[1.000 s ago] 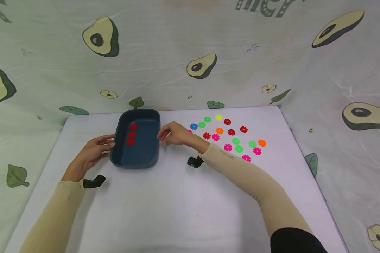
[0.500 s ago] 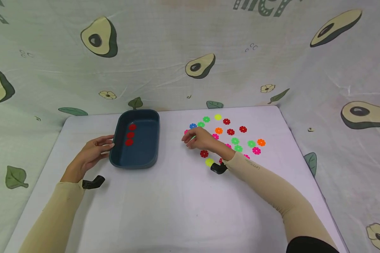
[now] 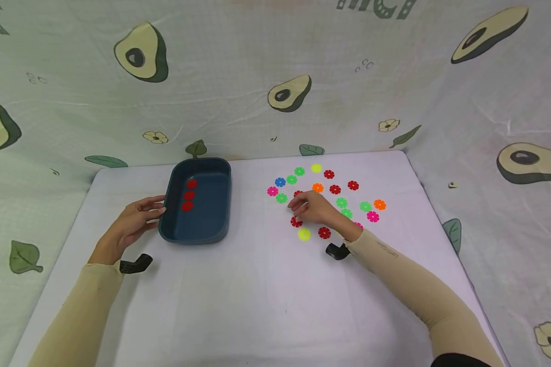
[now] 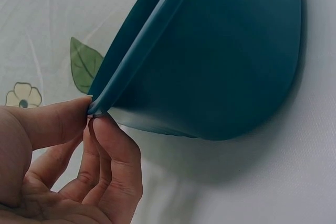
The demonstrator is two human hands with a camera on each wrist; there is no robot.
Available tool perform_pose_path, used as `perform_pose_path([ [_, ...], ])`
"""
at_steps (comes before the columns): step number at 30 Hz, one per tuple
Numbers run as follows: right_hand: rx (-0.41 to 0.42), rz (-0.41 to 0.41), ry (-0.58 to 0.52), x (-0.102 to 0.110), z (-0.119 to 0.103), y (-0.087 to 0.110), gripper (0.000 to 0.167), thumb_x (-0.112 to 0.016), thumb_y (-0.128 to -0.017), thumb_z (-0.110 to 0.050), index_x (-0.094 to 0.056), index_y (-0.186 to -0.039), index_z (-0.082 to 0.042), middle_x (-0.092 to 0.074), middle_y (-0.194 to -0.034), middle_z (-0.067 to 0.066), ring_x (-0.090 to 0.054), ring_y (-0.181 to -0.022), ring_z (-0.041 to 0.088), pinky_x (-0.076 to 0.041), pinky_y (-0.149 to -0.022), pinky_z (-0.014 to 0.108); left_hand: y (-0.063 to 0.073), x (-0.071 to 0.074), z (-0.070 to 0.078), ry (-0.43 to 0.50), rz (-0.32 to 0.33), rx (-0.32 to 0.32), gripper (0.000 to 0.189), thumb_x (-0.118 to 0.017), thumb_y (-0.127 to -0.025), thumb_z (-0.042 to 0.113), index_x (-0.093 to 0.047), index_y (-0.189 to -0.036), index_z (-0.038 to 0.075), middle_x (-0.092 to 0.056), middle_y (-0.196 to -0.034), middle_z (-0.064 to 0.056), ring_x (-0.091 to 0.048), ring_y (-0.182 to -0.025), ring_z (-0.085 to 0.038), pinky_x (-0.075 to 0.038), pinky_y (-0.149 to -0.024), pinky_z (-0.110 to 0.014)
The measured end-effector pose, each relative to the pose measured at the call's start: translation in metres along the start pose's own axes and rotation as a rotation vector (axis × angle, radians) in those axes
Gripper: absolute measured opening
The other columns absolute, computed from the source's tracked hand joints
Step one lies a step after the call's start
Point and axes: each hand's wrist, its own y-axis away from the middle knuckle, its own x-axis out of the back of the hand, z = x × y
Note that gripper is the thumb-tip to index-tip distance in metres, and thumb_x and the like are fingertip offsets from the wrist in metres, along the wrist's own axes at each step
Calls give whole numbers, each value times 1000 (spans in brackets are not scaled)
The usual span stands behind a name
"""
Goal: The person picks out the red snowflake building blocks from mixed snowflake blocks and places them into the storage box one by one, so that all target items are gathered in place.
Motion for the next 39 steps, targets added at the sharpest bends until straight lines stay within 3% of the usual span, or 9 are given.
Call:
perform_pose_path([
  [6,-12,30,-1,2,12,4,30,-72,-95,8,-68,-124,11,-69,-121,26,-73,-106,35,-60,-94,37,1,-1,2,11,4,8,61,-61,-109,14,-36,-164,5,-51,-134,-3,-60,-102,-4,-55,-86,-21],
  [14,-10,54,4,1,23,6,30,-76,-93,6,-70,-121,9,-70,-119,24,-71,-105,34,-61,-88,32,1,-1,0,13,8,1,60,-60,-109,13,-36,-164,4,-53,-126,3,-60,-101,-3,-55,-85,-21],
  [32,-6,164,153,-23,15,6,33,-89,-84,-5,-75,-113,1,-72,-105,15,-67,-98,30,-60,-81,36,1,0,-2,1,5,-5,61,-61,-109,15,-37,-164,5,-53,-129,1,-62,-98,-3,-55,-84,-21],
  [39,26,189,204,-28,13,5,31,-89,-83,-2,-75,-110,1,-71,-98,12,-64,-91,27,-56,-75,31,1,1,-1,5,5,-2,62,-62,-108,14,-37,-164,5,-53,-126,2,-63,-96,-1,-54,-82,-21],
])
